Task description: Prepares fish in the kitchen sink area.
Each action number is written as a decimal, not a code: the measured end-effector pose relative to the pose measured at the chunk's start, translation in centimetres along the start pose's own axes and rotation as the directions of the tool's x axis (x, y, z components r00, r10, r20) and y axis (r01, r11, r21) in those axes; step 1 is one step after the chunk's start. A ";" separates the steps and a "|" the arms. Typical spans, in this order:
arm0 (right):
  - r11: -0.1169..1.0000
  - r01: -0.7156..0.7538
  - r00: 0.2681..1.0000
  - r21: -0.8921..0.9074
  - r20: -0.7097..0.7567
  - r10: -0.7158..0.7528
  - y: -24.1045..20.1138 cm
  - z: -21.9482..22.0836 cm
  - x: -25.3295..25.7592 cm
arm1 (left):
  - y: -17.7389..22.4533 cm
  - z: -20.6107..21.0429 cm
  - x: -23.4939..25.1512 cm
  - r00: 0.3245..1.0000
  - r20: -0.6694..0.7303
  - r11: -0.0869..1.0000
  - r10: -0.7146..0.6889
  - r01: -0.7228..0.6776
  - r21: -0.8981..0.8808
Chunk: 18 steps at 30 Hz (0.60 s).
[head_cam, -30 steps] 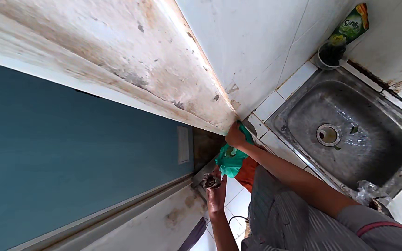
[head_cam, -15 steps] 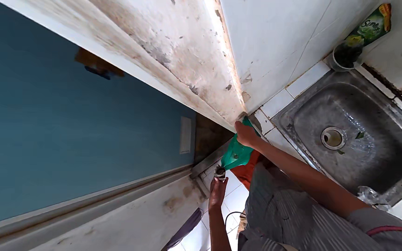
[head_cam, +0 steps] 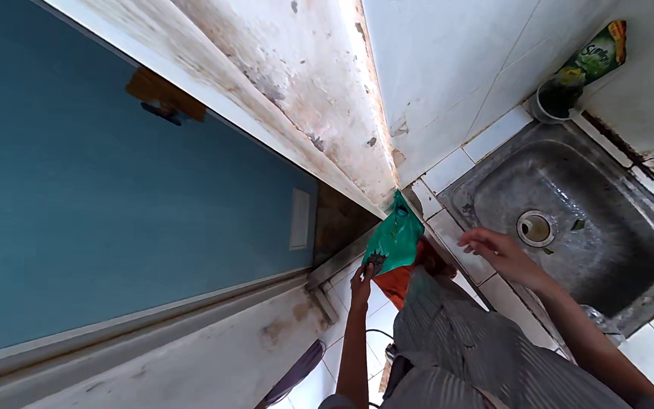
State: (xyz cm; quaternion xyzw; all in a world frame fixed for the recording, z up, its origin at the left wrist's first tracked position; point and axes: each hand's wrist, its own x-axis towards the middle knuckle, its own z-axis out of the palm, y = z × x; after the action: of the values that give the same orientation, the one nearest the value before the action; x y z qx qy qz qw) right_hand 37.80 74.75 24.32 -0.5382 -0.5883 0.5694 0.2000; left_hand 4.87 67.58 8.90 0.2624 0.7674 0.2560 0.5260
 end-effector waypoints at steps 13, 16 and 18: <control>0.998 0.051 0.954 0.032 -0.298 -0.039 2.2 0.8 -6.1 | 6.7 6.7 10.8 0.943 0.064 0.787 0.326 -0.308 0.534; 0.998 0.056 0.935 0.041 -0.354 -0.038 2.5 0.7 -7.1 | 5.9 7.6 12.0 0.952 0.042 0.736 0.304 -0.263 0.624; 0.997 0.057 0.924 0.046 -0.380 -0.035 2.9 0.6 -7.7 | 4.7 8.0 12.6 0.956 0.036 0.709 0.292 -0.242 0.662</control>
State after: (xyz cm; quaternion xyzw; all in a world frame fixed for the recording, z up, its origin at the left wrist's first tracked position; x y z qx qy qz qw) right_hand 41.11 67.18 24.57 -0.6182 -0.5349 0.4662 0.3381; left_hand 9.18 80.46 1.03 0.5297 0.7801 0.0512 0.3290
